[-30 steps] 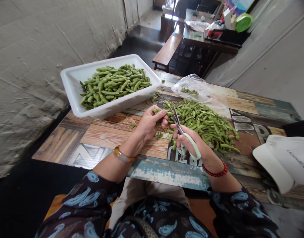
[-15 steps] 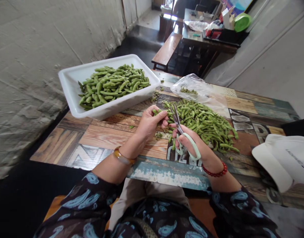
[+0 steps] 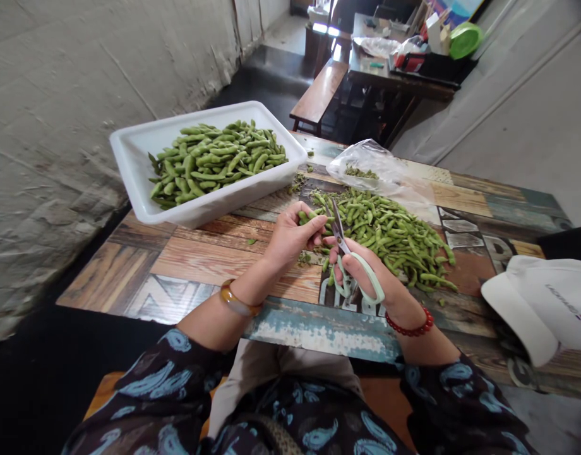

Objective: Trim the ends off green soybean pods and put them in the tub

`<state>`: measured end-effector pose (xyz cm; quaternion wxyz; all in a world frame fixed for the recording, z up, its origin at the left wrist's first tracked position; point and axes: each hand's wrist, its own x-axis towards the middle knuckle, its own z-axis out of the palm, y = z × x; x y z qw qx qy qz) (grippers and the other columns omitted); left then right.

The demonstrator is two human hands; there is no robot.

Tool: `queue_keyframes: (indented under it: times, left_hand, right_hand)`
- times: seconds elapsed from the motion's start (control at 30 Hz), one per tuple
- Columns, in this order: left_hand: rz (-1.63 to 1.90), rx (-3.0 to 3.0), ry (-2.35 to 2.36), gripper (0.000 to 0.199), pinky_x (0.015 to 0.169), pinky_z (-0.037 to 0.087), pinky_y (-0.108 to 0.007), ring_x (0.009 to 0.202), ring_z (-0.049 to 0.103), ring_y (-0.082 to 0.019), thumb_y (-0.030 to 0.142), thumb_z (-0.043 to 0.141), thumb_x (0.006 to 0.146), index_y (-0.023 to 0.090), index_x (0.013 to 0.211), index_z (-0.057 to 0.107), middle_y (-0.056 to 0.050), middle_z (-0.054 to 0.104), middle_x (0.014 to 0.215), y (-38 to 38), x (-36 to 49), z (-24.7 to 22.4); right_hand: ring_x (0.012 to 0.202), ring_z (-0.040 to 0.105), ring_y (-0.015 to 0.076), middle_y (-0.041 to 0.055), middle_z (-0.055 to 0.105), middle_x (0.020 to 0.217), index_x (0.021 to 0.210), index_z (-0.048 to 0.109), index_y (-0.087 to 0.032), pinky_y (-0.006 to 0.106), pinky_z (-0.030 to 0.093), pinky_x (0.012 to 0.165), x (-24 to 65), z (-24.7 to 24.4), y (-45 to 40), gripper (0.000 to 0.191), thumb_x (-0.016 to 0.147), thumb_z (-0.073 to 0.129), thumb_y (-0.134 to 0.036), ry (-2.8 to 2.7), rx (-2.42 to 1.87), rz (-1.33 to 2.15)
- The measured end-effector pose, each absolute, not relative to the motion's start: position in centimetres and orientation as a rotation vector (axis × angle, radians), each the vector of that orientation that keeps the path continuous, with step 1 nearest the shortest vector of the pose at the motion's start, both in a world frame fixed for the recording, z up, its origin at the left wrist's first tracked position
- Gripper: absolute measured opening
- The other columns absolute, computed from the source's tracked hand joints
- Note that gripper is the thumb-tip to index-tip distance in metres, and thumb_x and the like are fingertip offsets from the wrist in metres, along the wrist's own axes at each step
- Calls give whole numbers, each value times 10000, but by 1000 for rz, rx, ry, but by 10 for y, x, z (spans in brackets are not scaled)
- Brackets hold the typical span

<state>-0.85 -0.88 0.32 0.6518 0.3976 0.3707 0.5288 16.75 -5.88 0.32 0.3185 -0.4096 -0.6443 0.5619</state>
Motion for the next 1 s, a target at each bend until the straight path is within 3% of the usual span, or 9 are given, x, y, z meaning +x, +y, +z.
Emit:
queue_keyframes:
  times: [0.13, 0.5, 0.67, 0.77, 0.9, 1.0]
  left_hand:
    - [1200, 920, 848, 397, 408, 368, -152, 418, 491, -44, 362, 810, 702, 177, 733, 460, 42, 632, 599, -9, -9, 3]
    - [1247, 981, 817, 294, 433, 359, -154, 461, 513, -49, 295, 767, 737, 172, 746, 499, 33, 620, 618, 2, -13, -7]
    - [1118, 816, 768, 212, 526, 467, -174, 625, 630, -86, 220, 687, 732, 171, 786, 488, -2, 669, 793, 7, -21, 0]
    - [999, 815, 764, 217, 571, 527, -227, 619, 632, -106, 228, 690, 721, 175, 801, 495, 25, 608, 720, 7, -24, 3]
    - [908, 890, 790, 256, 454, 428, -186, 492, 522, -78, 235, 732, 690, 187, 814, 513, 66, 494, 597, 7, -23, 1]
    - [916, 965, 852, 243, 445, 377, -173, 505, 502, -71, 192, 730, 656, 189, 804, 538, 56, 507, 615, 5, -20, -1]
  right_hand:
    - [562, 536, 133, -10, 561, 692, 1206, 557, -173, 268, 475, 522, 169, -1, -58, 532, 946, 465, -628, -1672, -1124, 1458]
    - [503, 506, 73, -1, 542, 849, 1174, 572, -181, 213, 440, 388, 166, 7, -59, 533, 896, 557, -635, -1441, -1141, 1586]
    - [520, 495, 72, 6, 567, 843, 1137, 629, -184, 205, 449, 404, 185, 15, -49, 544, 886, 557, -661, -1232, -1114, 1440]
    - [535, 499, 71, 7, 560, 848, 1129, 640, -183, 205, 458, 423, 192, 19, -47, 553, 884, 554, -672, -1181, -1075, 1395]
    - [562, 512, 71, 13, 567, 871, 1128, 633, -186, 202, 475, 457, 192, 23, -48, 551, 889, 544, -674, -1228, -1053, 1374]
    - [568, 520, 77, 16, 575, 865, 1094, 627, -183, 204, 476, 464, 191, 23, -48, 540, 887, 545, -675, -1282, -1072, 1382]
